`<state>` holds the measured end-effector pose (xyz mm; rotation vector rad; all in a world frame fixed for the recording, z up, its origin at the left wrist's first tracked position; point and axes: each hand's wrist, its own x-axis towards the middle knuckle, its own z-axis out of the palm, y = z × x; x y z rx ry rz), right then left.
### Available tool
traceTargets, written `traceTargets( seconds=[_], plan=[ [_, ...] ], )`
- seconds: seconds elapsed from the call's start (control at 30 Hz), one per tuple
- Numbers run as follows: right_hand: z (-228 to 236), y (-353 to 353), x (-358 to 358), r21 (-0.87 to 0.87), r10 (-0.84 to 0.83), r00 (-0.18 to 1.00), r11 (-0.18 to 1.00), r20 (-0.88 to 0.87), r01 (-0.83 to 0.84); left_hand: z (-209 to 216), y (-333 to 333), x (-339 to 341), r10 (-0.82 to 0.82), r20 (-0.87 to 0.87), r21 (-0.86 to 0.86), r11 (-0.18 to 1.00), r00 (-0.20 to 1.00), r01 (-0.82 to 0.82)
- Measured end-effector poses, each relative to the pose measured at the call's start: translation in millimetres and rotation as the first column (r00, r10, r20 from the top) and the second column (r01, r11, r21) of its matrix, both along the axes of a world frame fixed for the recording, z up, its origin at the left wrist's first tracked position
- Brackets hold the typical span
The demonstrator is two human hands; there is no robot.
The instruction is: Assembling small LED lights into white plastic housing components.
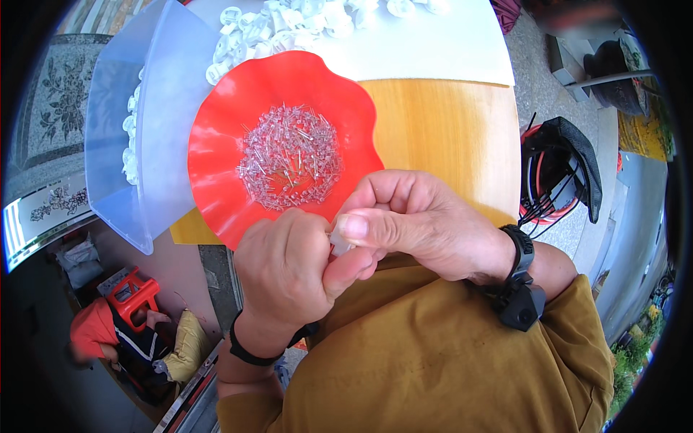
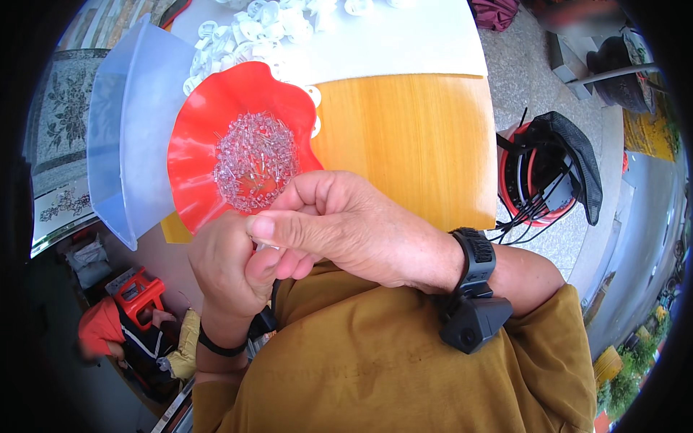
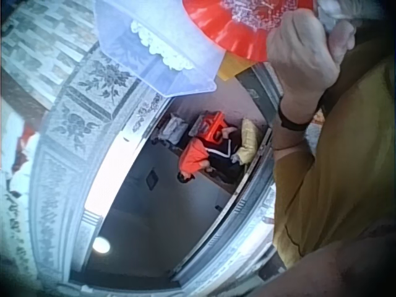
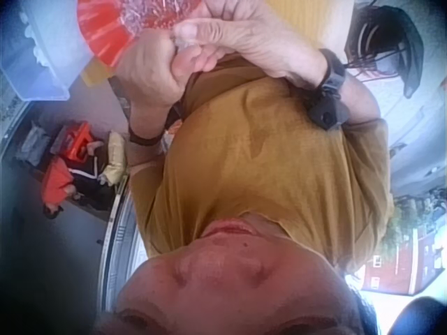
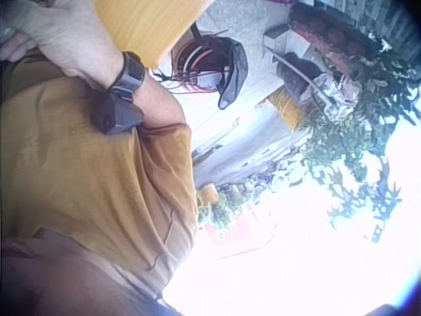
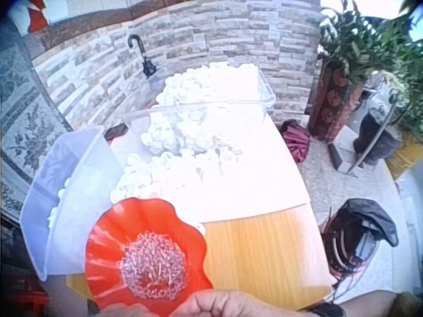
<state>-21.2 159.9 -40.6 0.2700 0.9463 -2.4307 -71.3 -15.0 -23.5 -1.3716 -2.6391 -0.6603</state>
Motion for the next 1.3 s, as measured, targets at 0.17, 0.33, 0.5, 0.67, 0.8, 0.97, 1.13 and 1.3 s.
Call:
traceTargets(
  seconds=[0.17, 0.33, 0.5, 0.67, 0.8, 0.97, 1.13, 1.3],
  plan=[
    [-0.7, -0.5, -1.1, -0.036, -0.018, 1.000, 0.999, 0.011, 0.018, -1.0, -1.7, -2.9, 0.007, 0.126, 0.090, 0.996, 0.992, -0.019],
    [5.1, 1.4, -4.2, -0.012, 0.020, 1.000, 1.000, 0.001, -0.020, 8.0, -1.4, 0.4, 0.093, 0.159, 0.116, 0.987, 0.983, -0.113],
    [4.6, 0.1, -2.0, -0.019, 0.004, 1.000, 1.000, -0.016, -0.004, 4.2, -1.6, -0.5, 0.044, 0.018, 0.044, 0.998, 0.999, -0.045],
    [5.9, -1.4, -0.3, -0.020, -0.011, 1.000, 1.000, 0.015, 0.011, 5.6, -2.2, 1.1, 0.014, -0.016, 0.029, 0.999, 1.000, -0.013],
    [4.9, 0.2, -2.5, 0.005, 0.055, 0.998, 0.998, 0.030, -0.055, 4.6, -1.4, 4.8, 0.032, -0.039, -0.012, 0.999, 0.999, -0.033],
    [5.8, 0.3, -5.6, 0.014, 0.057, 0.998, 0.998, 0.020, -0.057, 6.6, -2.2, 3.5, 0.044, 0.005, -0.015, 0.999, 0.999, -0.044],
    [9.0, -0.3, -6.1, -0.048, 0.030, 0.999, 0.998, 0.019, -0.029, 15.7, -2.6, 1.7, 0.063, 0.110, 0.062, 0.996, 0.992, -0.070],
    [23.4, 4.2, -15.3, -0.029, 0.070, 0.995, 0.997, -0.072, -0.073, 34.2, -20.2, -7.2, 0.148, 0.207, 0.209, 0.959, 0.967, -0.192]
  ],
)
